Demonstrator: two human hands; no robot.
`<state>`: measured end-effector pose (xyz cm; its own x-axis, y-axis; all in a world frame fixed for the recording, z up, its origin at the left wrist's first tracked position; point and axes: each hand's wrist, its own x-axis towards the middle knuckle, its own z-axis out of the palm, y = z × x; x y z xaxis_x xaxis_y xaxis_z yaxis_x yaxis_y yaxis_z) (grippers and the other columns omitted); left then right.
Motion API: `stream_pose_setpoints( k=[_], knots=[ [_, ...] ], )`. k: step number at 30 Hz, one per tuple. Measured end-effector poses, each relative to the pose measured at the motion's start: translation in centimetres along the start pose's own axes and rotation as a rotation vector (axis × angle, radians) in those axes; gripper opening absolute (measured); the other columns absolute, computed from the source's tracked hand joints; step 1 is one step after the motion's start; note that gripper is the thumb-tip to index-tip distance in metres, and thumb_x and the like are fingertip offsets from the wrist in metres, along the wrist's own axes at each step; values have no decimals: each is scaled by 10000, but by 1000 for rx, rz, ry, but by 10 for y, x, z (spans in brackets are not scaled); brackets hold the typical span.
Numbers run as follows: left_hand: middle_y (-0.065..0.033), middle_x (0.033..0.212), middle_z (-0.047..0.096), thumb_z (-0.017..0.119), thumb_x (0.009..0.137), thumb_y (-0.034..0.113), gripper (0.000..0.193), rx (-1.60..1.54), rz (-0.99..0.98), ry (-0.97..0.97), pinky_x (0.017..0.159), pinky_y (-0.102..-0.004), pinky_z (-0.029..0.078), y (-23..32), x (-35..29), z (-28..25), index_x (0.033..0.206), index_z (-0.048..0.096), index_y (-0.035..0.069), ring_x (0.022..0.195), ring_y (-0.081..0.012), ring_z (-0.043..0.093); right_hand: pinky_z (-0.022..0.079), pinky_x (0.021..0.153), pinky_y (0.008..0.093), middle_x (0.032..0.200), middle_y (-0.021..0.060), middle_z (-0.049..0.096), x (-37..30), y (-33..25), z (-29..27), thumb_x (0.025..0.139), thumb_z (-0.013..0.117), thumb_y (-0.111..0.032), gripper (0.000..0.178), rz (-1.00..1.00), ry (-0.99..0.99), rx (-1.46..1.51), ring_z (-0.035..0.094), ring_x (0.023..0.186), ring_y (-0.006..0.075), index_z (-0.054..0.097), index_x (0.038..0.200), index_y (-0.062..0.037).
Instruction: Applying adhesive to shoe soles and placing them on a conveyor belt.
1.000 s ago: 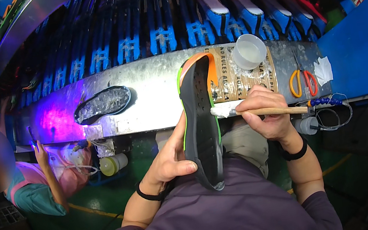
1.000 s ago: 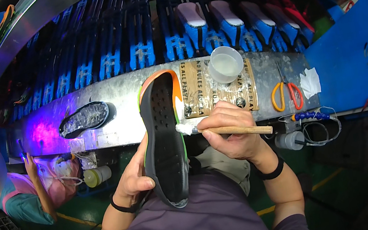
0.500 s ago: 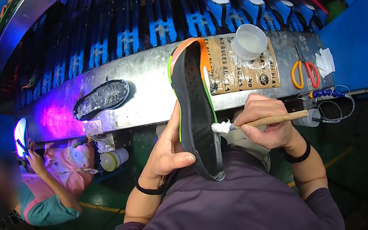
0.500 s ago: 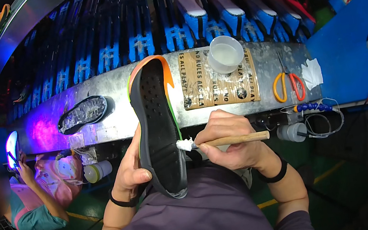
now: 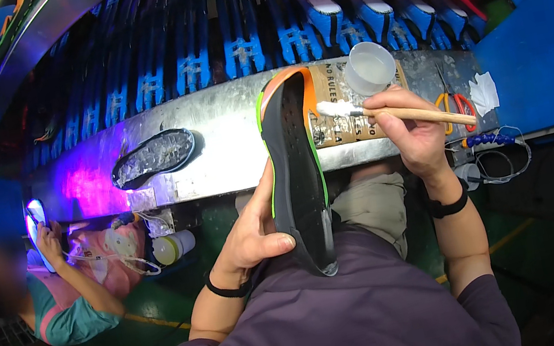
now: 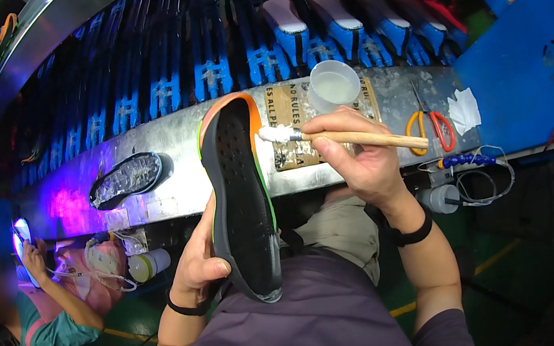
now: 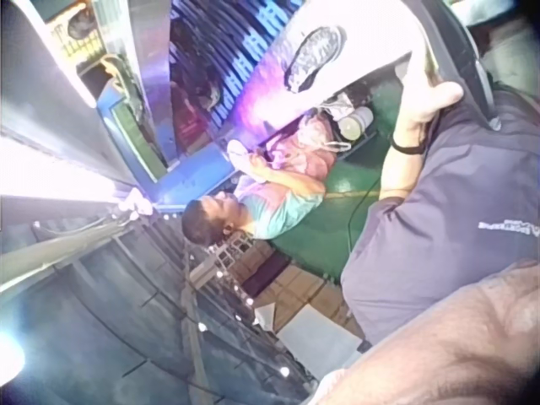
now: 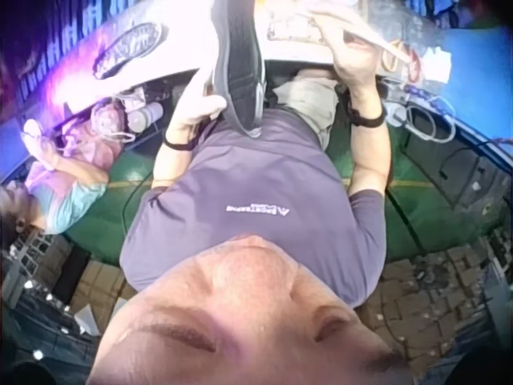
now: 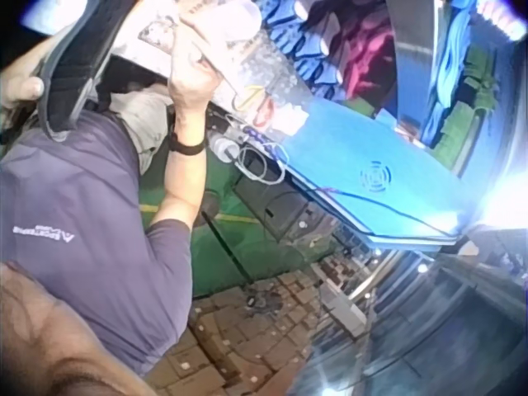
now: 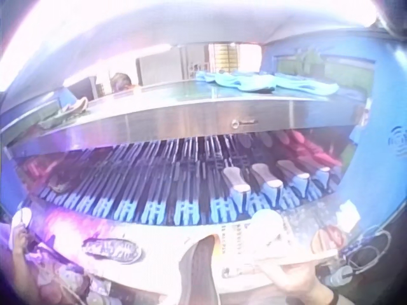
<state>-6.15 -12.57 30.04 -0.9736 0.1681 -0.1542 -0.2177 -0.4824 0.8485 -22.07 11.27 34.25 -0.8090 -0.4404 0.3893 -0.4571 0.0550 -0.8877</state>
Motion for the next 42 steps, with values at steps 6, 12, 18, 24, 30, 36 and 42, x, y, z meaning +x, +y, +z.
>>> stream_pose_setpoints(
  k=[6, 12, 18, 24, 30, 36, 42],
  knots=[
    [-173, 1435, 516, 868, 623, 500, 1331, -38, -23, -22, 1061, -406, 488, 3, -4, -1, 1619, 146, -10, 1235, -277, 616, 491, 757, 333, 892, 103, 723, 19, 5, -2, 875, 702, -50, 160, -122, -62, -114, 625, 811, 209, 739, 1020, 7],
    [-147, 1653, 261, 821, 688, 353, 1289, -103, -73, -138, 1226, -372, 243, 8, -3, -1, 1643, 23, 17, 1514, -247, 311, 492, 741, 344, 860, 96, 733, 16, 6, -3, 828, 721, -38, 153, -178, -146, -228, 618, 784, 224, 750, 974, -1],
    [-159, 1647, 267, 821, 682, 393, 1298, -106, -86, -124, 1221, -383, 256, 9, -1, -6, 1641, 35, 9, 1507, -248, 325, 491, 719, 345, 837, 86, 736, 8, 2, -1, 814, 723, -31, 140, -146, -151, -128, 614, 754, 214, 752, 950, -11],
    [-156, 1614, 318, 816, 710, 428, 1283, -120, -61, -142, 1201, -377, 296, 5, -1, -8, 1639, 38, 5, 1474, -237, 374, 494, 710, 336, 844, 85, 737, 13, 4, 6, 830, 727, -45, 125, -137, -103, -220, 623, 754, 210, 752, 949, -16],
    [-338, 1494, 422, 648, 870, 630, 1049, -602, 7, -212, 983, -536, 552, -6, 6, -17, 1599, 216, 13, 1274, -494, 548, 492, 770, 287, 987, 79, 691, -12, 15, -8, 905, 637, -6, 149, 97, 10, 127, 619, 870, 137, 716, 1027, 23],
    [-298, 1512, 439, 290, 1076, 493, 683, -873, -59, -98, 960, -572, 571, -20, 1, -47, 1565, 320, 17, 1373, -501, 465, 504, 834, 263, 1105, 71, 662, -28, 57, -26, 983, 583, -56, 191, 69, 284, 54, 621, 909, 127, 678, 1128, 25],
    [-293, 1337, 583, 473, 1028, 173, 541, -503, -81, 141, 775, -424, 668, -26, -40, -68, 1482, 357, -96, 1137, -466, 659, 477, 878, 284, 1176, 89, 639, -55, 113, -46, 1060, 523, -145, 327, 89, 642, -89, 583, 976, 137, 595, 1324, 33]
  ],
)
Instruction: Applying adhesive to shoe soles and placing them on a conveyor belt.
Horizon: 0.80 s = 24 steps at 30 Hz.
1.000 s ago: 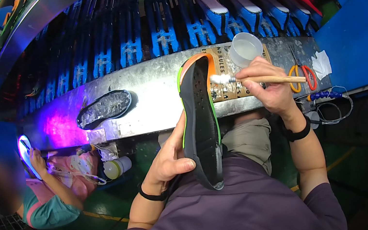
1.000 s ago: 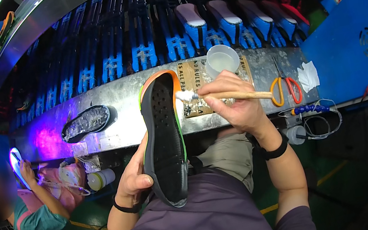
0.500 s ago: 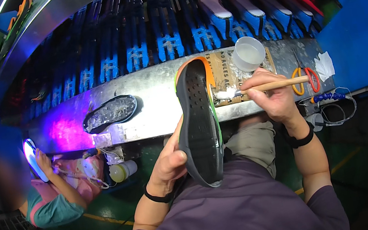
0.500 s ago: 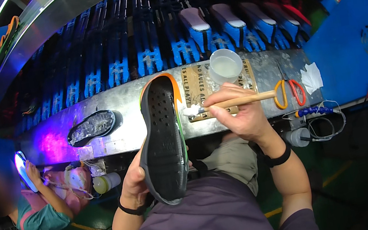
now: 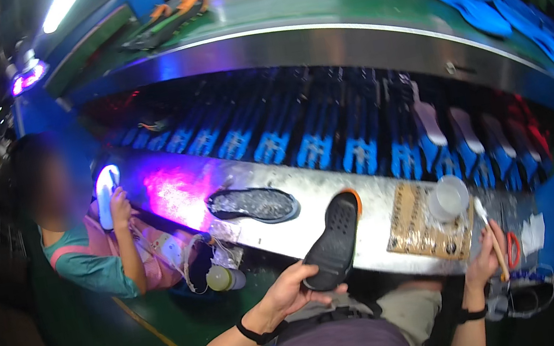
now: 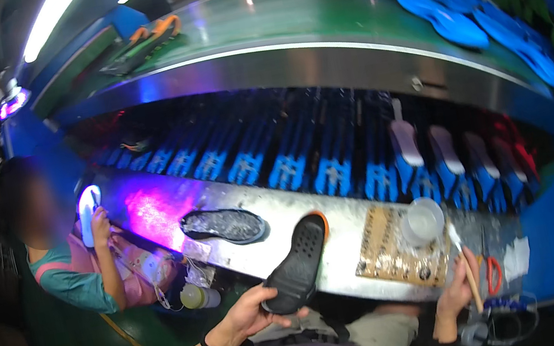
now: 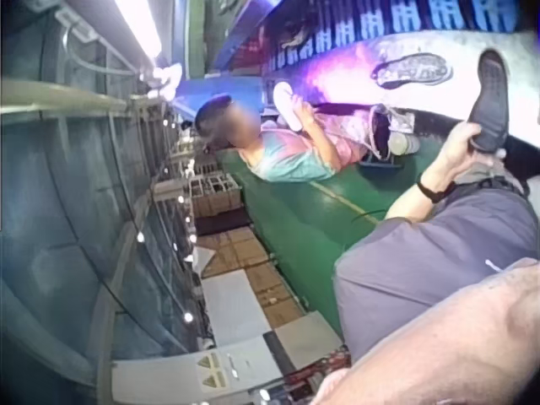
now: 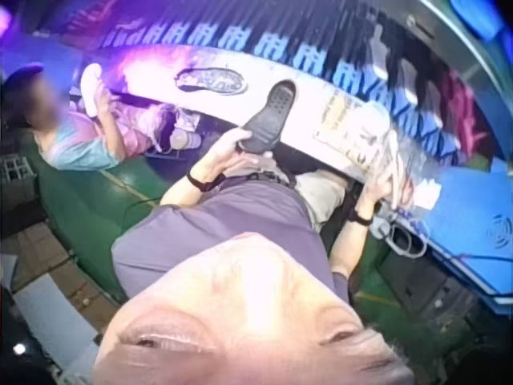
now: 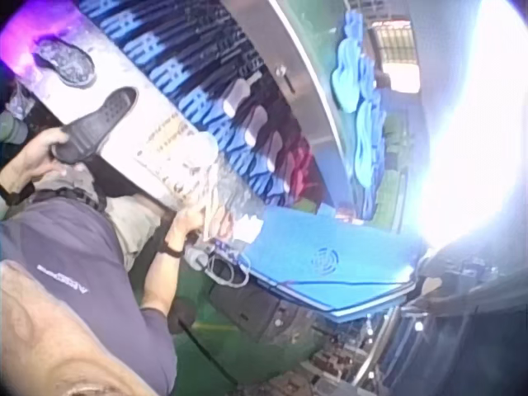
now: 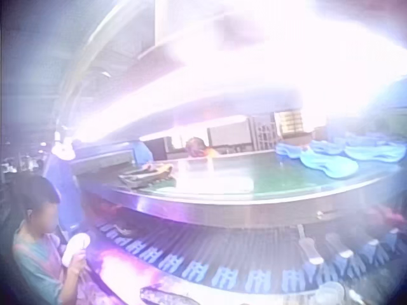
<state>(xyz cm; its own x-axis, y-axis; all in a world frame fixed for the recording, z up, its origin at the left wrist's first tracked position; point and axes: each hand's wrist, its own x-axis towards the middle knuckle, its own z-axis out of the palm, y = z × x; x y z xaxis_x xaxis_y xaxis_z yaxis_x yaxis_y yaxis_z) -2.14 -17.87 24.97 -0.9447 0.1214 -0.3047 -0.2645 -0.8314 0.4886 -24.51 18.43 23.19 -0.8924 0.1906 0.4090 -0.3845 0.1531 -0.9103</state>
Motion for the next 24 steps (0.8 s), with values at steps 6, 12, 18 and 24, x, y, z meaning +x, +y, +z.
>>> stream_pose_setpoints(
  k=[6, 12, 18, 24],
  knots=[
    [-292, 1163, 668, 532, 979, 190, 574, 129, -16, -187, 561, -336, 626, 81, -29, 27, 1422, 392, -145, 835, -379, 753, 452, 887, 296, 1185, 87, 623, 1, 48, -17, 1085, 505, -179, 350, -33, 44, -151, 543, 972, 150, 575, 1351, 37],
    [-299, 840, 690, 491, 907, 344, 526, 629, 477, -161, 466, -426, 553, 252, 3, 100, 1027, 642, -146, 638, -409, 700, 470, 1001, 342, 1285, 127, 615, -2, 63, -18, 1088, 500, -196, 359, -8, 25, -198, 593, 1135, 220, 570, 1334, 56],
    [-382, 1371, 454, 432, 1069, 291, 568, 213, 910, -130, 927, -409, 575, 455, 117, 156, 1350, 366, -198, 1254, -472, 541, 467, 1042, 370, 1315, 161, 623, -3, 65, -17, 1085, 502, -193, 360, -5, -26, -334, 598, 1176, 251, 580, 1312, 76],
    [-282, 1147, 696, 516, 949, 137, 424, 953, 1369, 922, 904, -460, 608, 510, 110, 81, 1309, 607, -67, 1054, -397, 716, 461, 1000, 390, 1208, 176, 653, -7, 59, -10, 1050, 521, -119, 293, 5, -4, -317, 607, 1114, 283, 613, 1243, 82]
  ],
)
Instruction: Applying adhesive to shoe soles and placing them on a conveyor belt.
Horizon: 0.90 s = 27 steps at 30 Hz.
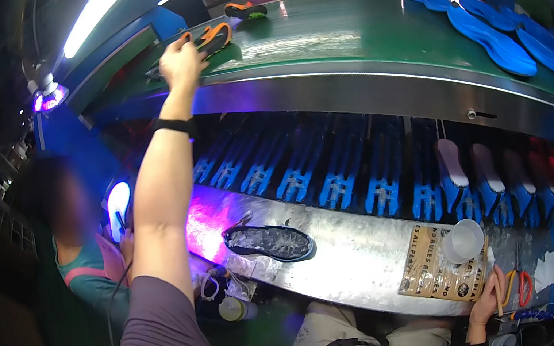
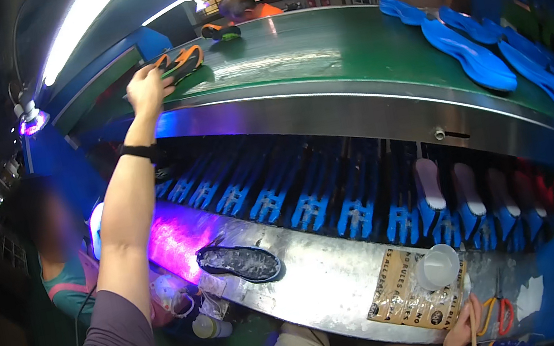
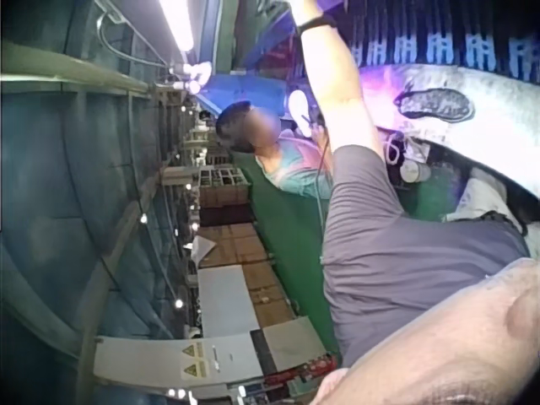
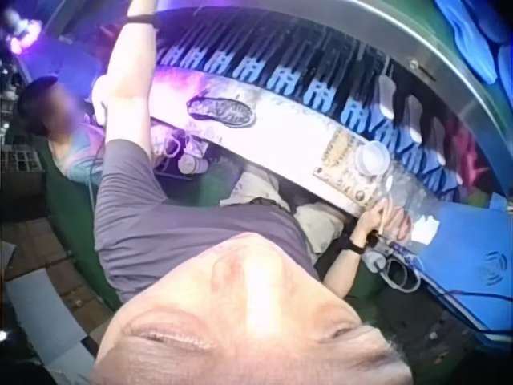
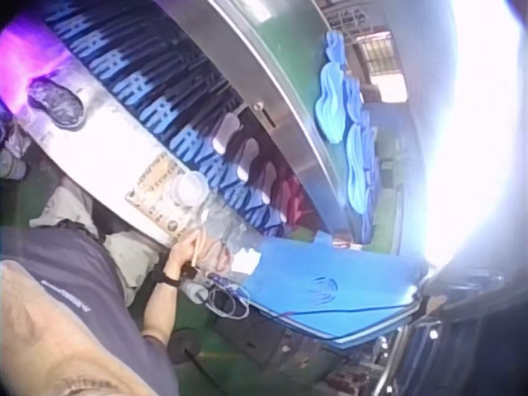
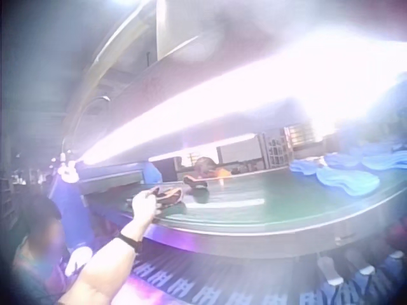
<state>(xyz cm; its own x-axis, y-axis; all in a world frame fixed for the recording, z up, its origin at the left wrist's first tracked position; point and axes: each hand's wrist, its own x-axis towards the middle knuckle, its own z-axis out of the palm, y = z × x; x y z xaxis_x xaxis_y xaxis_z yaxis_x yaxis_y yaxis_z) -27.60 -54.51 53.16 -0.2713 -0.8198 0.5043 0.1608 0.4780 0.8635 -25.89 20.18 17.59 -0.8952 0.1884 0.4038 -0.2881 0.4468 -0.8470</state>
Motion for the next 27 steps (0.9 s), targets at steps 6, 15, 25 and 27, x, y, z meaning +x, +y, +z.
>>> stream_pose_setpoints(
  k=[6, 15, 25, 27],
  knots=[
    [-276, 1343, 626, 570, 887, 582, 684, 1235, -57, 65, 1103, -451, 442, -47, 68, -83, 1277, 687, 32, 1278, -420, 588, 431, 1055, 358, 1261, 138, 623, 3, -7, -3, 1077, 482, -148, 317, 36, -101, -77, 578, 1172, 238, 591, 1287, 63],
    [-12, 617, 496, 570, 989, 313, 218, 434, -528, -231, 346, -206, 236, -33, 106, -73, 955, 561, 98, 433, -73, 378, 463, 998, 316, 1275, 120, 638, 0, 4, -5, 1085, 502, -165, 341, 115, -111, 47, 597, 1132, 187, 592, 1339, 44],
    [-132, 749, 589, 359, 1052, 150, 239, -272, -781, 17, 375, -234, 471, -46, 149, -65, 1064, 491, -48, 522, -201, 609, 490, 998, 360, 1278, 169, 633, -2, 5, -3, 1057, 508, -99, 321, 92, -71, -40, 619, 1134, 248, 593, 1309, 82],
    [-226, 870, 615, 377, 1054, 122, 232, -287, -780, 47, 411, -270, 566, -57, 162, -70, 1090, 514, -62, 571, -270, 647, 475, 1006, 372, 1272, 179, 631, -2, 8, -3, 1058, 497, -104, 329, 82, -68, -52, 608, 1141, 259, 591, 1310, 86]
  ],
)
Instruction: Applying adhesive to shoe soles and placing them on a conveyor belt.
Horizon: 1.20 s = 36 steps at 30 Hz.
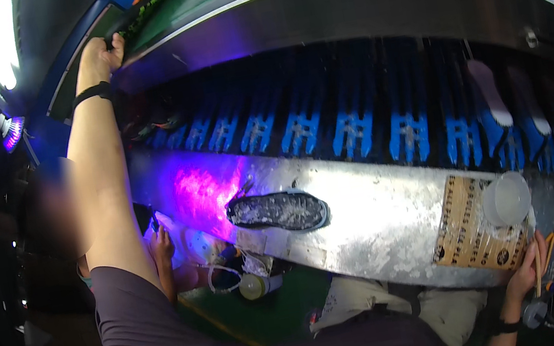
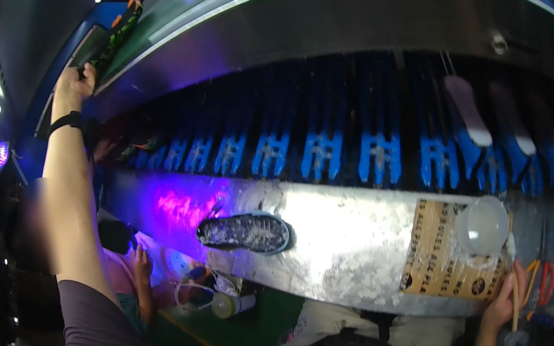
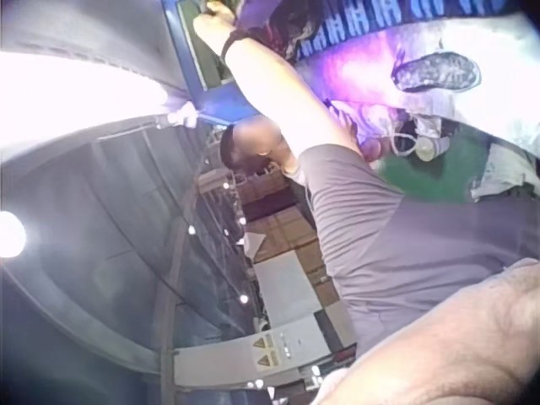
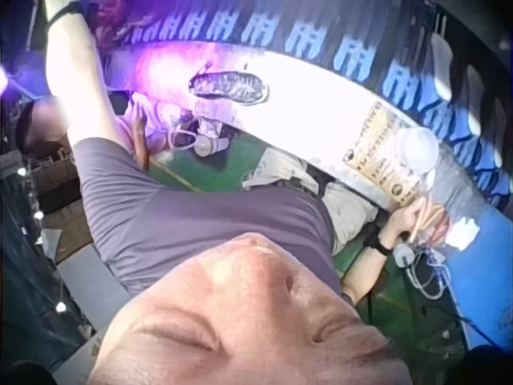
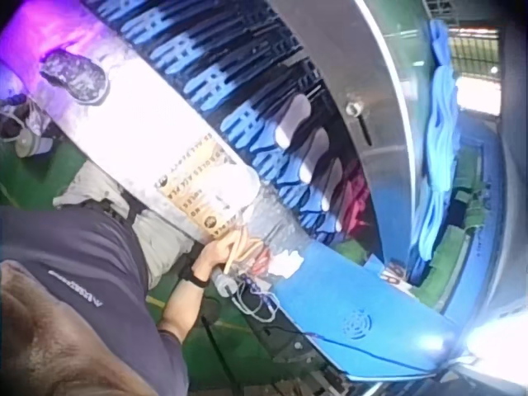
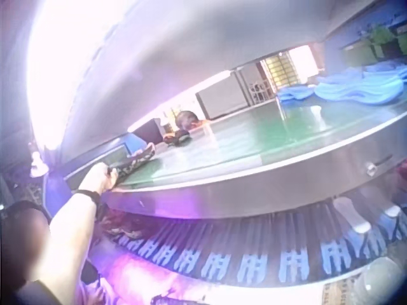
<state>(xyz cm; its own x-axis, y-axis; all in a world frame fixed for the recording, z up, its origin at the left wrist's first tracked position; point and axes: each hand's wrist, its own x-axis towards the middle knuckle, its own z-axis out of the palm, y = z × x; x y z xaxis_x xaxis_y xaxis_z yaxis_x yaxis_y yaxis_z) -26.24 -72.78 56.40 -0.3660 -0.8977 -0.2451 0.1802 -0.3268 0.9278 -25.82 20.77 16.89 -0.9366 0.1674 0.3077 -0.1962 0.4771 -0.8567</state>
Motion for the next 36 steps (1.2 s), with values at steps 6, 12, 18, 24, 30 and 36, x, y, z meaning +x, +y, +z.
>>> stream_pose_setpoints(
  k=[6, 12, 18, 24, 30, 36],
  knots=[
    [-239, 946, 629, 389, 1047, 56, 228, -176, 185, 309, 547, -412, 669, -10, 32, 8, 1059, 578, -71, 678, -324, 667, 452, 1048, 371, 1301, 176, 625, 0, 4, 2, 1083, 479, -147, 344, 3, 34, -18, 596, 1176, 257, 586, 1313, 85],
    [-235, 921, 621, 491, 994, 26, 156, 125, 337, 398, 569, -440, 676, -20, 26, 12, 1044, 580, -91, 711, -337, 694, 451, 1046, 388, 1307, 175, 605, -3, 2, 3, 1094, 465, -177, 362, 36, 23, -73, 587, 1184, 266, 566, 1338, 70],
    [-140, 788, 659, 575, 877, 96, 221, 367, 592, 401, 496, -323, 571, -42, -39, -2, 908, 658, -107, 614, -225, 685, 453, 1037, 377, 1296, 169, 607, -3, 5, 5, 1091, 478, -172, 355, 24, -5, -15, 588, 1169, 254, 566, 1332, 73],
    [-94, 817, 657, 602, 939, 189, 216, -117, 776, 161, 530, -341, 537, -74, -169, -38, 953, 665, -17, 647, -198, 652, 433, 1055, 358, 1280, 142, 628, 0, -1, 14, 1074, 508, -136, 316, -41, -25, 70, 582, 1179, 239, 583, 1304, 68],
    [-158, 1043, 747, 548, 1003, 219, 329, -251, 395, -493, 846, -386, 598, -176, -318, -59, 1159, 677, -41, 894, -288, 738, 465, 989, 316, 1179, 95, 639, 4, -14, 17, 1059, 541, -136, 278, 54, -69, 271, 591, 1082, 174, 612, 1270, 31],
    [-153, 971, 758, 589, 939, 165, 245, 124, -147, -566, 850, -357, 585, -368, -437, -80, 963, 735, -30, 902, -240, 738, 489, 862, 259, 1071, 49, 653, 29, -53, 4, 1041, 571, -130, 218, 3, -21, 440, 599, 935, 109, 639, 1194, 10]
  ],
)
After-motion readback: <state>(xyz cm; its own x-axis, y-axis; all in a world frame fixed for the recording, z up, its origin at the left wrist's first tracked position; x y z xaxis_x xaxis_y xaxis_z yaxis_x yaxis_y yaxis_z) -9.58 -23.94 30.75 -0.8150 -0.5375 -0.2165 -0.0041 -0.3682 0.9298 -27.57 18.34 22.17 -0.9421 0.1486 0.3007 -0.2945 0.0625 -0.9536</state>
